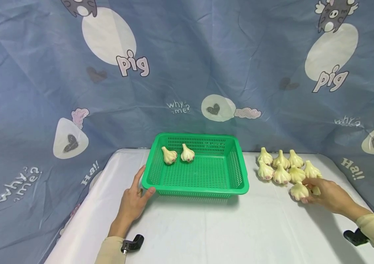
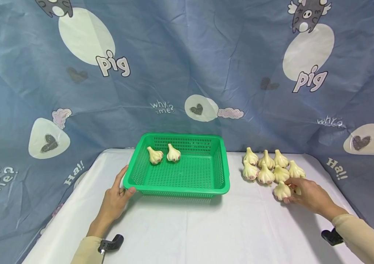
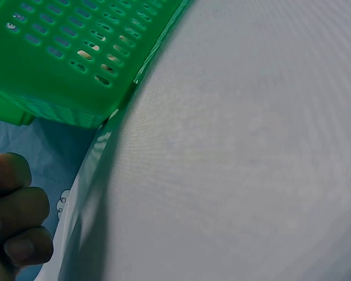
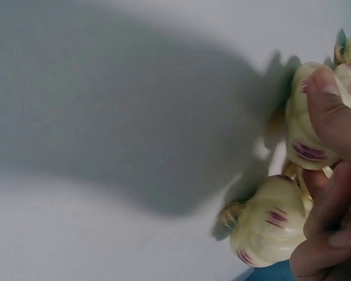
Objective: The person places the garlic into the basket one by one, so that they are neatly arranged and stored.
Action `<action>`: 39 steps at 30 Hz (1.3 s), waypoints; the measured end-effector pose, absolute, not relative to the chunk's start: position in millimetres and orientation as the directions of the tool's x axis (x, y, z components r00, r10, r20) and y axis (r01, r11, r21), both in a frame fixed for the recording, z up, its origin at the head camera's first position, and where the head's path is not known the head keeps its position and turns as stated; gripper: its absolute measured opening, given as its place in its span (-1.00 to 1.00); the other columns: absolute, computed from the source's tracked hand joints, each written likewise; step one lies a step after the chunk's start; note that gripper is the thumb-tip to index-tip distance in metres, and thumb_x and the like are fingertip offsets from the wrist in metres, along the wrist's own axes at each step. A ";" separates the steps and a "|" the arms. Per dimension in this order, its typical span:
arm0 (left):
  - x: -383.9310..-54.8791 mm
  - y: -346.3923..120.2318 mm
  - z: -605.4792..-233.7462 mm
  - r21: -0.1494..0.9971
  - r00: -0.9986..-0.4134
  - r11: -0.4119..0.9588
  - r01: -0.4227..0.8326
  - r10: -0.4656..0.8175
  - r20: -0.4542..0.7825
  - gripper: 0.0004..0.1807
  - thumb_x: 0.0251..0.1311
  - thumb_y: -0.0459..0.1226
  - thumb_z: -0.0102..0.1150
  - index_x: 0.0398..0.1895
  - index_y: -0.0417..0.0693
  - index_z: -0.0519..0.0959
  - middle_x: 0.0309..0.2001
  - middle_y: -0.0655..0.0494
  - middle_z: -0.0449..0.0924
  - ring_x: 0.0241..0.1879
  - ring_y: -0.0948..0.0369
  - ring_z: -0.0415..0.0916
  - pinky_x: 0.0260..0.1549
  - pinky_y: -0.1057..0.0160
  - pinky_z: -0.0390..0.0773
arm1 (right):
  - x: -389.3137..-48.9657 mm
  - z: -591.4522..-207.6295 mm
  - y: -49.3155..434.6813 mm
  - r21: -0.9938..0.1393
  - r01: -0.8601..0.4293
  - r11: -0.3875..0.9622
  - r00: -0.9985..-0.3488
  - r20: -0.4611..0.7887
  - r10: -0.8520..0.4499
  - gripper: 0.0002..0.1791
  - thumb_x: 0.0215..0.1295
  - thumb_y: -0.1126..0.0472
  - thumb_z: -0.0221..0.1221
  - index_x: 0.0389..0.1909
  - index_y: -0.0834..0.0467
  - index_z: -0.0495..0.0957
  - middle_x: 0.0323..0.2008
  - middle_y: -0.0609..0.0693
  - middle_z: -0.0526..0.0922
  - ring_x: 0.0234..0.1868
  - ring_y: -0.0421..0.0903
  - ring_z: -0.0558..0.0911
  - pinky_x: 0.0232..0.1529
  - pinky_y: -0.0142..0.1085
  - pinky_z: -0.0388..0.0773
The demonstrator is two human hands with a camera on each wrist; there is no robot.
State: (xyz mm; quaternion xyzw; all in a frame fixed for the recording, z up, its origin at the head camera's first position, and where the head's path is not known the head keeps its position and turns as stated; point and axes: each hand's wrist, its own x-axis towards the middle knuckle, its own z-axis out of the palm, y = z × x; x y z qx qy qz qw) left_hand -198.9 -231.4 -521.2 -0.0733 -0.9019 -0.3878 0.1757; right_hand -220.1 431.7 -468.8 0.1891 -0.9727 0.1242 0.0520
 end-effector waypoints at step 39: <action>-197.8 -231.6 -520.5 0.677 -0.932 0.690 0.254 -0.013 0.363 -0.02 0.33 0.19 0.31 0.73 0.38 0.06 -0.82 0.49 0.07 -0.79 0.52 -0.11 -0.75 0.36 0.02 | -226.5 -434.4 404.3 -0.381 -0.362 0.851 -0.928 0.230 -0.292 -0.50 0.21 0.06 0.55 0.09 0.16 0.65 -0.06 0.31 0.77 -0.55 -0.43 0.56 -0.45 -0.32 0.47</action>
